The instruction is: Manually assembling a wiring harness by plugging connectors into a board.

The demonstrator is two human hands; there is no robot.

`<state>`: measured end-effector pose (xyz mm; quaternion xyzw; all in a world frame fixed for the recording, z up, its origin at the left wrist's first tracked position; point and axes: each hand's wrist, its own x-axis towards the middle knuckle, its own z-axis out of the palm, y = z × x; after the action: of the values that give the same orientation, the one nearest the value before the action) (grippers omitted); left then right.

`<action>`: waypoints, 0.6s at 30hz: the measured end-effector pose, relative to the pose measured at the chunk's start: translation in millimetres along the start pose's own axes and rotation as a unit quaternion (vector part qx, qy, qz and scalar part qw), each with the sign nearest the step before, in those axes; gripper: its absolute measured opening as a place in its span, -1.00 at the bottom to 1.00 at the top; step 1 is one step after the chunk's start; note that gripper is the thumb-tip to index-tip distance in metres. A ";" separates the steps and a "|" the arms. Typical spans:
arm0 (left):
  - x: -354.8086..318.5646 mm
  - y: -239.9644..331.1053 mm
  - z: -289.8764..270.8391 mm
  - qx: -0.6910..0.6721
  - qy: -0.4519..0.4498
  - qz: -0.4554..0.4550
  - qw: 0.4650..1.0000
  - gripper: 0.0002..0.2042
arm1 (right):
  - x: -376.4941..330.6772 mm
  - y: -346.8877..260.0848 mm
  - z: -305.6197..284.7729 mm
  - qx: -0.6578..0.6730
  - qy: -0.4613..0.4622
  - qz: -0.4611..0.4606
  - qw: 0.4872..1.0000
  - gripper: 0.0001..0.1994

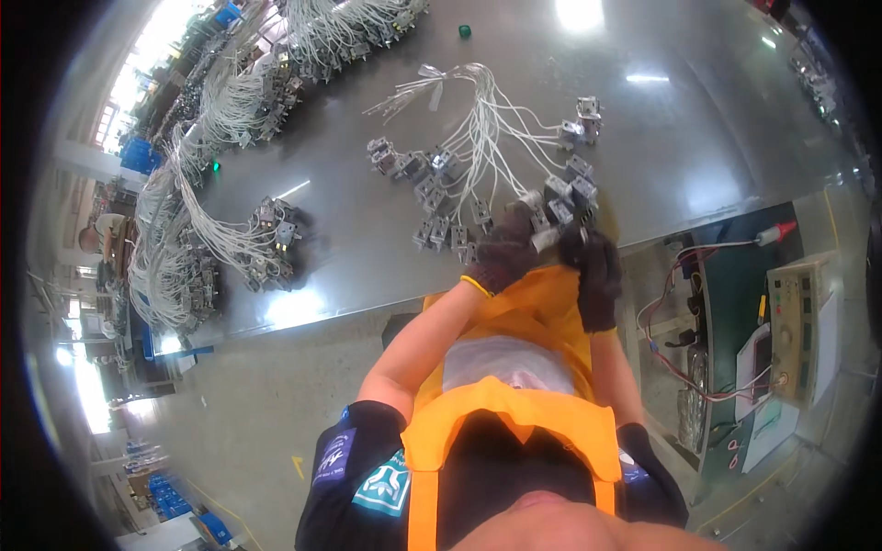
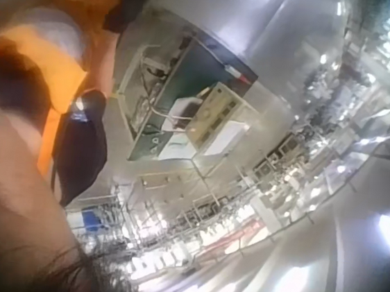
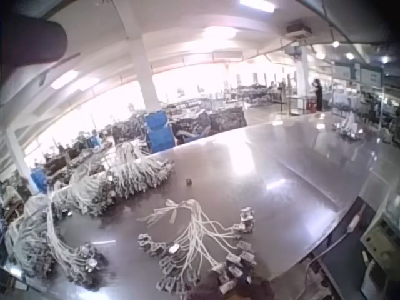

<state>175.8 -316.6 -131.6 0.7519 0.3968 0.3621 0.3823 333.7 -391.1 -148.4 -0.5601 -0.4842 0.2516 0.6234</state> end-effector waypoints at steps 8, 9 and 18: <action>1.5 12.9 -13.9 0.051 -0.038 0.065 0.996 -0.40 | -50.9 -19.0 -1.4 0.164 -0.028 0.249 0.954 -0.70; -0.4 8.1 -12.7 0.095 -0.028 0.080 0.992 -0.41 | -50.5 -21.2 -0.5 0.169 -0.033 0.248 0.953 -0.70; 2.7 -7.7 -4.2 -0.003 -0.052 -0.017 0.998 -0.52 | -30.5 -7.6 30.2 0.003 -0.059 0.009 0.998 -0.77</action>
<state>170.9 -310.0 -135.7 0.7616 0.3879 0.3170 0.4110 292.9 -405.4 -153.9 -0.5471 -0.5143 0.2913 0.5928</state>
